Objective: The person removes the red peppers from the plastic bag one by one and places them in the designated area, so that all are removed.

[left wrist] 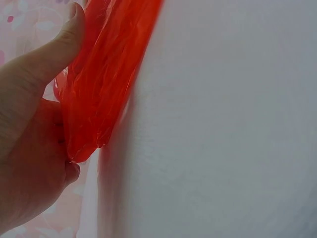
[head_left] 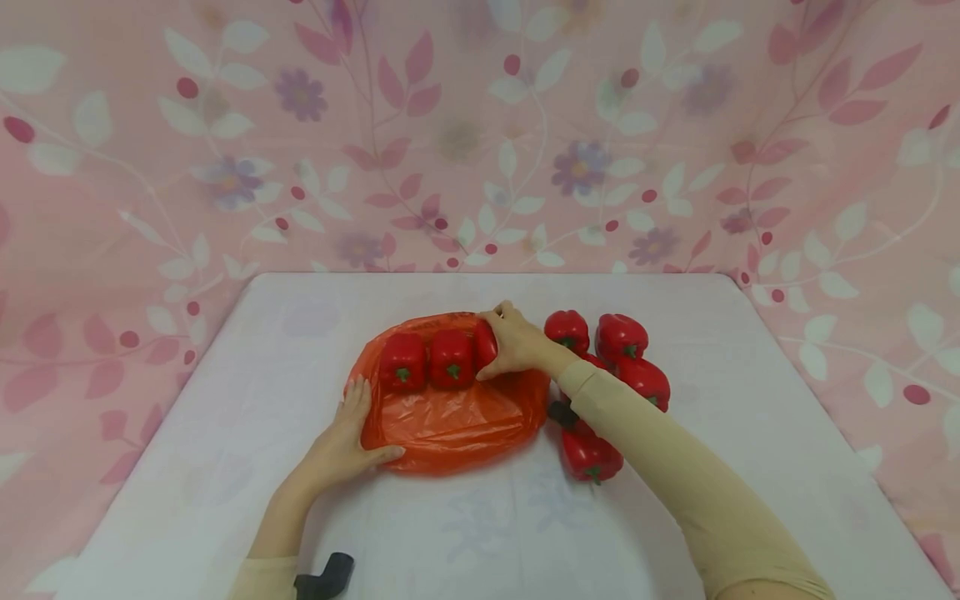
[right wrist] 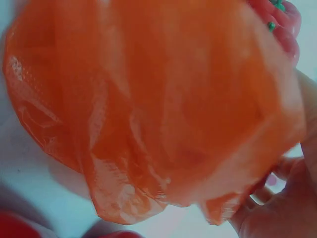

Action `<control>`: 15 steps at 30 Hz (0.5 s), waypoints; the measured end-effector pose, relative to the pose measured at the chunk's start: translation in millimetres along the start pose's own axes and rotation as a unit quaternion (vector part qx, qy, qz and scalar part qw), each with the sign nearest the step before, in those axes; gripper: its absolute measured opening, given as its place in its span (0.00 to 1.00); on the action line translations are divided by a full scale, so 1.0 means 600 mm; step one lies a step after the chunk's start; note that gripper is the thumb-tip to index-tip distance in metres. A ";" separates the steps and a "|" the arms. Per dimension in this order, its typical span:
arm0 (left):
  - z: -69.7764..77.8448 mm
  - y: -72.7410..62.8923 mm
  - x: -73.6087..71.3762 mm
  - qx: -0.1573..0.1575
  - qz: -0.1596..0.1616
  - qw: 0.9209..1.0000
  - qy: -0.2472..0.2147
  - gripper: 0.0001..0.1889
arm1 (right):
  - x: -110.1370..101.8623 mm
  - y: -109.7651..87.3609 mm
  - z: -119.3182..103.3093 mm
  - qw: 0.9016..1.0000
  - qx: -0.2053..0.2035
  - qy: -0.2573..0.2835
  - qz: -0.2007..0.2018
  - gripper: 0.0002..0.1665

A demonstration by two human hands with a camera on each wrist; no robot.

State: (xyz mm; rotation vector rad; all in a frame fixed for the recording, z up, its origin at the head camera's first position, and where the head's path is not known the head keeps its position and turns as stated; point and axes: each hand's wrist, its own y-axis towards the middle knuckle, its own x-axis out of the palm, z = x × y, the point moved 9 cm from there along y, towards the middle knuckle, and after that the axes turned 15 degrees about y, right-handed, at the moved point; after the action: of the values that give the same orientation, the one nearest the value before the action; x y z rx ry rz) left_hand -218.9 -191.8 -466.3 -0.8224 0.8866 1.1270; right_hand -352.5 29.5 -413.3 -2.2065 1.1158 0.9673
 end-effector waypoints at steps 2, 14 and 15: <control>0.001 0.000 -0.001 0.002 0.001 1.000 0.000 0.62 | -0.008 -0.002 -0.004 1.000 -0.002 -0.001 0.018 0.59; 0.001 0.002 -0.002 -0.001 -0.003 1.000 -0.001 0.62 | -0.049 -0.022 -0.030 0.994 -0.047 0.014 0.098 0.56; 0.001 0.002 -0.001 0.000 -0.003 1.000 -0.001 0.62 | -0.051 -0.024 -0.036 0.992 -0.064 0.018 0.105 0.56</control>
State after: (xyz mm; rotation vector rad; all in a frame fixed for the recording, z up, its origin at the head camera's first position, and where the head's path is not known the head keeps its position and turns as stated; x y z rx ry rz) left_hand -220.2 -191.4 -465.8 -0.8238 0.8820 1.1230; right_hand -345.2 38.0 -374.5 -2.2480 1.3583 1.1183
